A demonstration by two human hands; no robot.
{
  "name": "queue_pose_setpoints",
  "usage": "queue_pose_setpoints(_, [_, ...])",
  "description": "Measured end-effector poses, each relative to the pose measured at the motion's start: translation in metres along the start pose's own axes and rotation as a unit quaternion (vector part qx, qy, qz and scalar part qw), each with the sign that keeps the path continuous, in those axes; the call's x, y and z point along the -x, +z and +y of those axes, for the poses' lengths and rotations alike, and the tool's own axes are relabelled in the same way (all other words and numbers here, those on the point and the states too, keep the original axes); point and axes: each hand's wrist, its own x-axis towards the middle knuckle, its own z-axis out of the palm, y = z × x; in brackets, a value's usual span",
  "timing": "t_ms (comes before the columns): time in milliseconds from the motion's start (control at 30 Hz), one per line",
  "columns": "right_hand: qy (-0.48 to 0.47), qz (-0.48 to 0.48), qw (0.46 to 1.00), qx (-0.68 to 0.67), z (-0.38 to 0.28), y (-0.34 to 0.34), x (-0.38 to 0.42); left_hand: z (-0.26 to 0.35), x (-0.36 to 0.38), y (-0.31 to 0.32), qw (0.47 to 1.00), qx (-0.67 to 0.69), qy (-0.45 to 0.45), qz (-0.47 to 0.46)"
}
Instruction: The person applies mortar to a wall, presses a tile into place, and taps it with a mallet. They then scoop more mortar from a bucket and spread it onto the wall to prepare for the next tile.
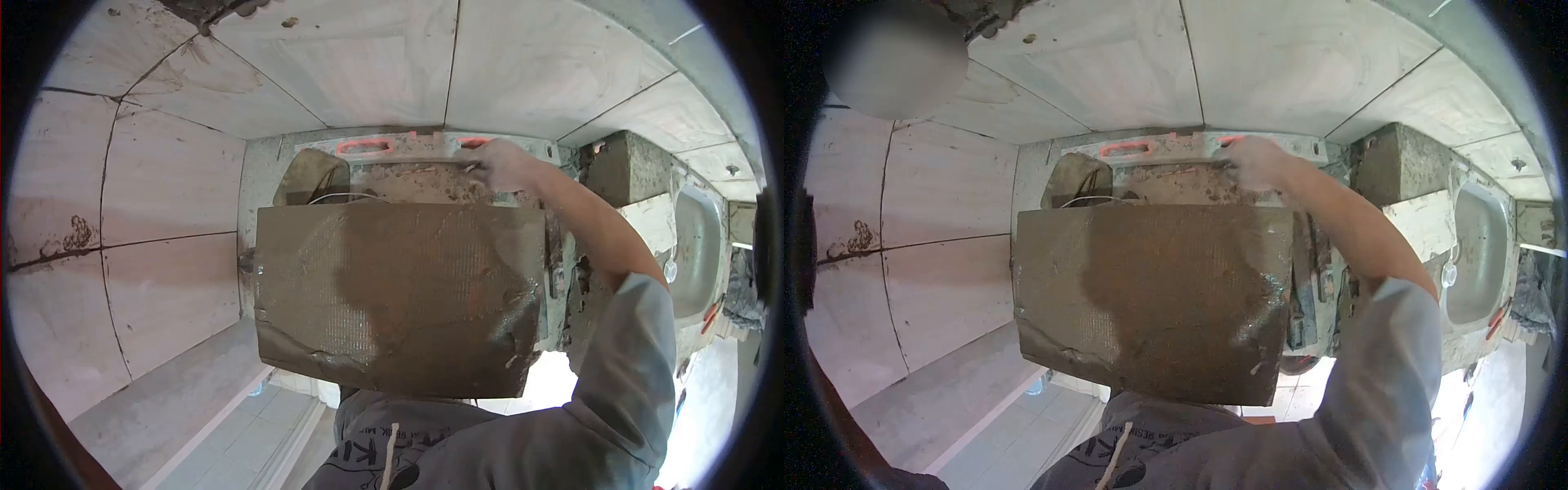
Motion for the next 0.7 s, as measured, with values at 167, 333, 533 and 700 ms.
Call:
queue_pose_setpoints(167, [0.023,-0.130,0.990,-0.047,0.019,0.050,-0.072,0.001,0.004,-0.014,0.999,-0.007,0.005,-0.033])
queue_pose_setpoints(333, [-0.043,-0.248,0.962,0.108,0.038,0.090,-0.122,-0.033,-0.013,0.054,0.996,0.067,0.055,0.015])
queue_pose_setpoints(533, [-0.152,-0.201,0.904,0.345,0.010,0.084,-0.111,-0.015,0.005,0.039,0.992,-0.032,0.017,0.122])
queue_pose_setpoints(700, [-0.095,-0.162,0.955,0.232,-0.034,0.066,-0.094,-0.021,0.006,0.053,0.959,0.129,0.078,0.240])
